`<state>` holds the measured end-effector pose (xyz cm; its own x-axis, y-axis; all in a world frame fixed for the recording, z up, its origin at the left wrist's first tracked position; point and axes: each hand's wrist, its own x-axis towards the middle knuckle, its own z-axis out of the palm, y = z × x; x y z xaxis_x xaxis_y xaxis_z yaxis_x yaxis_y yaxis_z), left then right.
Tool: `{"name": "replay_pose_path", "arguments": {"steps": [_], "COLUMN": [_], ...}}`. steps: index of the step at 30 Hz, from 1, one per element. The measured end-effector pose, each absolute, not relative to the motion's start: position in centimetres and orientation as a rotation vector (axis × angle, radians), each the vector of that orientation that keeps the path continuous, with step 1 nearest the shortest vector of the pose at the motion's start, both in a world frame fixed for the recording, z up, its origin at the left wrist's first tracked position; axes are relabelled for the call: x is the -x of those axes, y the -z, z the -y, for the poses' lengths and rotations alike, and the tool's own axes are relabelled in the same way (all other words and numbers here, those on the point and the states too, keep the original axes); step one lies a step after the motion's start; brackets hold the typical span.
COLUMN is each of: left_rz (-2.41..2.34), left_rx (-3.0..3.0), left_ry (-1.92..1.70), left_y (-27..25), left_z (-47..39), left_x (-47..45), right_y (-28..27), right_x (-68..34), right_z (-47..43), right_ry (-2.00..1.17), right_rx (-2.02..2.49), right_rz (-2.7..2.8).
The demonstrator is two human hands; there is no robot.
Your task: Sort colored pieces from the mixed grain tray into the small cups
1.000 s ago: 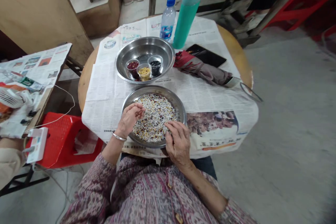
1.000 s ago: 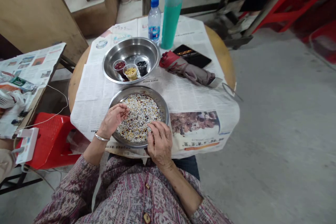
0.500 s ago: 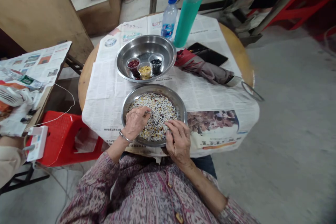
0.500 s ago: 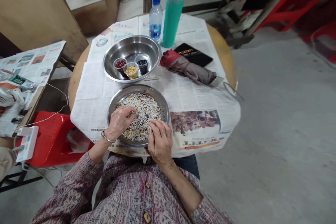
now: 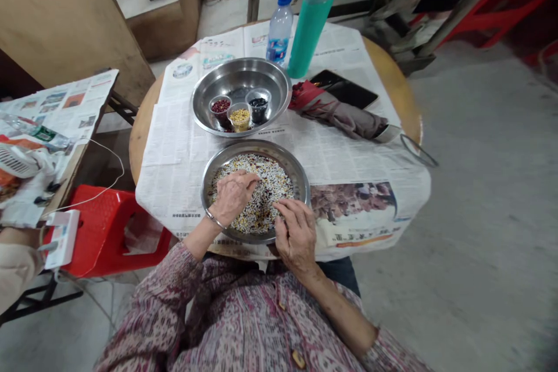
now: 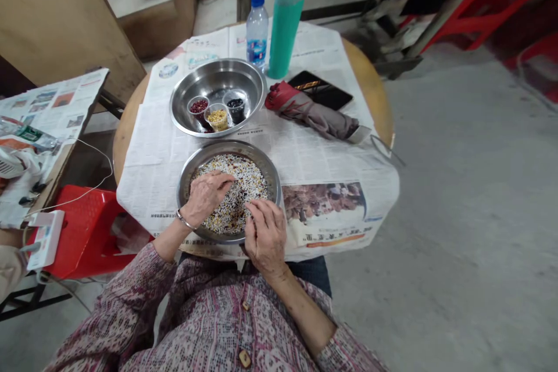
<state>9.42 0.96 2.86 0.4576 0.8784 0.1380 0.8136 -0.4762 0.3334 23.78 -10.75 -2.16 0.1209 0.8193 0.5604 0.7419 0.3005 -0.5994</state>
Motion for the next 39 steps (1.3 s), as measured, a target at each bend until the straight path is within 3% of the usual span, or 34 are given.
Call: {"name": "replay_pose_path", "arguments": {"steps": [12, 17, 23, 27, 35, 39], "left_rz": [-1.467, -1.436, -1.349, -1.208, -1.298, -1.333], "left_rx": [-2.483, -2.374, -1.481, -1.013, -2.029, -2.26], "left_ry": [-0.278, -0.384, -0.754, -0.811, -0.399, -0.237], "left_y": [-3.5, -3.8, -4.8, -5.7, -5.5, -5.1], "left_z": [-1.2, -1.1, -0.5, 0.3, 3.4, 4.3], "left_x": [-9.7, -9.8, -8.9, -7.3, -6.6, -7.2], "right_y": [2.1, 2.1, 2.1, 2.2, 2.5, 2.6], "right_x": [-23.8, -23.8, -23.8, -23.8, -23.9, -23.8], "right_z": [10.8, 10.8, 10.8, 10.8, 10.9, 10.9], "right_ry": [-0.121, -0.124, -0.122, -0.111, -0.112, -0.102], "right_rx": [1.452, 1.458, 1.46, 1.451, 1.425, 1.412], "right_rz": [1.627, 1.618, 1.624, 1.629, 1.629, 1.622]}}
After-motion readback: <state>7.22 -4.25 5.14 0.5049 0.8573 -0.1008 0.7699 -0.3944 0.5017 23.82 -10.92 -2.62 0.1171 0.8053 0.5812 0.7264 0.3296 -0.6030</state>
